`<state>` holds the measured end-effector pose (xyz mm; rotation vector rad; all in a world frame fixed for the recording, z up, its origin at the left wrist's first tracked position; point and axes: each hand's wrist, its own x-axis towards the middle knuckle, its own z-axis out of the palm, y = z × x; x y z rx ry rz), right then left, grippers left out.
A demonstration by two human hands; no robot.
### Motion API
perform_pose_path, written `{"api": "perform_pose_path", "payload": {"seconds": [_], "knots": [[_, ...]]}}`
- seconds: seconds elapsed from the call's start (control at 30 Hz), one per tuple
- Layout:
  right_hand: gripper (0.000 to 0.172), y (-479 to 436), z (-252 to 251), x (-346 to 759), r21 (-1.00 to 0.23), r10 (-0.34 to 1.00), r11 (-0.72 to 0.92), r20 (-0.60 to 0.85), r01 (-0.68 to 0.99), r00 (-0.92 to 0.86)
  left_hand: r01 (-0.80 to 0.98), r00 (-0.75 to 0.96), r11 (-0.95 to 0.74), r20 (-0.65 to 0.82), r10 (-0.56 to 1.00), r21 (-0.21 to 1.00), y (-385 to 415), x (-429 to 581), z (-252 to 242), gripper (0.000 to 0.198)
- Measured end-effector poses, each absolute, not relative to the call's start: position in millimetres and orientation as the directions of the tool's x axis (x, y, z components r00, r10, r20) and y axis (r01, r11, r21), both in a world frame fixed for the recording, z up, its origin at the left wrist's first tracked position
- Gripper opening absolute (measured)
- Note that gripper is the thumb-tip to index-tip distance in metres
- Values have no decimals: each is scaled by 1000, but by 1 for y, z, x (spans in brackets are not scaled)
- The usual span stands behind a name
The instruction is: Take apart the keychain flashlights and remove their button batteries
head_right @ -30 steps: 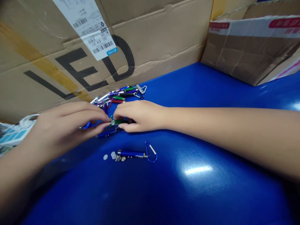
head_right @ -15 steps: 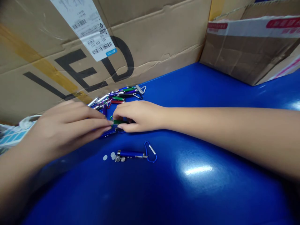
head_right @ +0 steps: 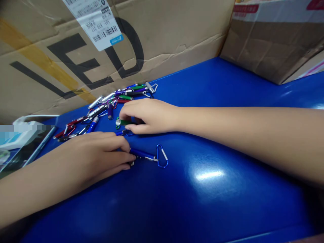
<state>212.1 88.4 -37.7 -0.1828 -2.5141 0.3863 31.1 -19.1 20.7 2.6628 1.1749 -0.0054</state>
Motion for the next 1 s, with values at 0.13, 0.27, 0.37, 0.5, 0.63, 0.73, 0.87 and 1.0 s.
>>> {"api": "perform_pose_path", "payload": {"seconds": [0.13, 0.27, 0.37, 0.5, 0.63, 0.73, 0.87, 1.0], "knots": [[14, 88, -37, 212, -314, 222, 948, 522, 56, -824, 702, 707, -697, -263, 657, 147, -18, 35, 31, 21], [14, 88, -36, 212, -318, 229, 946, 515, 64, -826, 688, 719, -705, -289, 632, 170, -17, 37, 32, 8], [15, 88, -36, 212, -321, 230, 945, 514, 64, -826, 693, 720, -683, -241, 650, 229, -17, 36, 30, 8], [14, 88, -36, 212, -326, 229, 944, 521, 56, -823, 614, 781, -738, -85, 618, 278, -12, 30, 36, 10], [14, 87, -36, 212, -342, 228, 939, 521, 43, -822, 651, 733, -759, 245, 634, 17, -2, 18, 46, 9], [14, 87, -35, 212, -346, 237, 937, 506, 57, -829, 659, 740, -729, 329, 586, -185, 7, 10, 44, 9], [14, 87, -34, 213, -352, 249, 933, 498, 68, -830, 617, 778, -747, 331, 533, -248, 12, 4, 39, 9], [15, 87, -33, 213, -352, 241, 934, 497, 60, -833, 596, 797, -764, 297, 525, -247, 10, 3, 43, 11]]}}
